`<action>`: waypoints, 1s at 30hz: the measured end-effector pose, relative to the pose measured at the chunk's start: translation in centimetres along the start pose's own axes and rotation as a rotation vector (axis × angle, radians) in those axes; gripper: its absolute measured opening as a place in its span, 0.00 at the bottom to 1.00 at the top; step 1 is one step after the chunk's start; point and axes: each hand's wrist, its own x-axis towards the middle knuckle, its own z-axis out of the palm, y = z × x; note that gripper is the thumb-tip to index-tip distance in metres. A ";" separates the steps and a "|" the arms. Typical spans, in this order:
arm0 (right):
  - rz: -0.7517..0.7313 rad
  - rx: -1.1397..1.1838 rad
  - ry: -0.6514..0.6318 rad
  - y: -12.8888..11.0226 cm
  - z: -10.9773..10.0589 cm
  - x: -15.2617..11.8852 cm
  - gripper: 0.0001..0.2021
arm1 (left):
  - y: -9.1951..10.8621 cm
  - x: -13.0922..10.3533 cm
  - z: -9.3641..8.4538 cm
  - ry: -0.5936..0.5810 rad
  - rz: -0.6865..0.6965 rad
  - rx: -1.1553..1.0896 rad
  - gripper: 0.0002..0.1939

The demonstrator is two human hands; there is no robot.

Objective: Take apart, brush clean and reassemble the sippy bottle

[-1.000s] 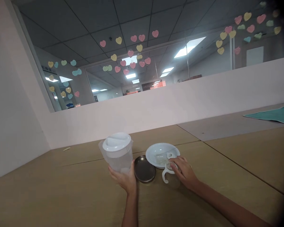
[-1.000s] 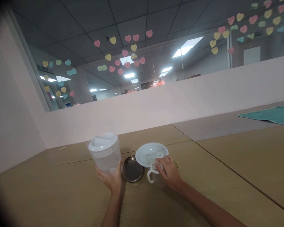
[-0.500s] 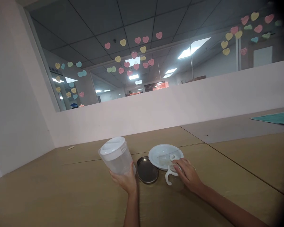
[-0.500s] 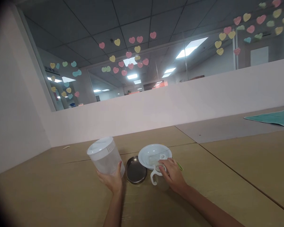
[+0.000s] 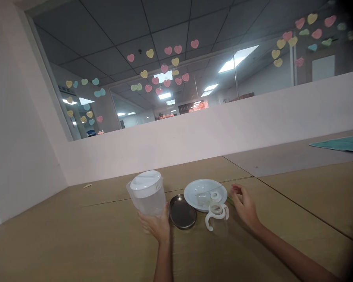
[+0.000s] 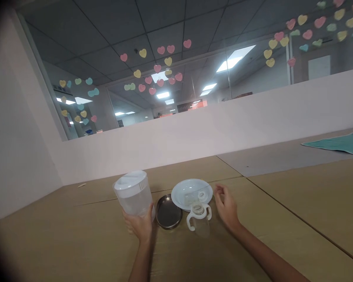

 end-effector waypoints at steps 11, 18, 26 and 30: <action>0.207 -0.307 -0.196 6.4 0.6 1.5 0.18 | 7.1 -3.3 0.2 -0.706 0.948 -0.113 0.18; 0.012 -0.400 -0.292 6.2 0.7 1.1 0.06 | 9.8 -4.4 4.7 -1.239 0.704 0.104 0.10; -0.089 -0.292 -0.233 6.1 0.8 1.1 0.06 | 9.4 -4.0 5.2 -1.297 0.559 0.091 0.04; 0.143 -0.077 -0.047 6.4 0.5 2.2 0.08 | 9.5 -4.0 4.9 -1.215 0.507 -0.025 0.02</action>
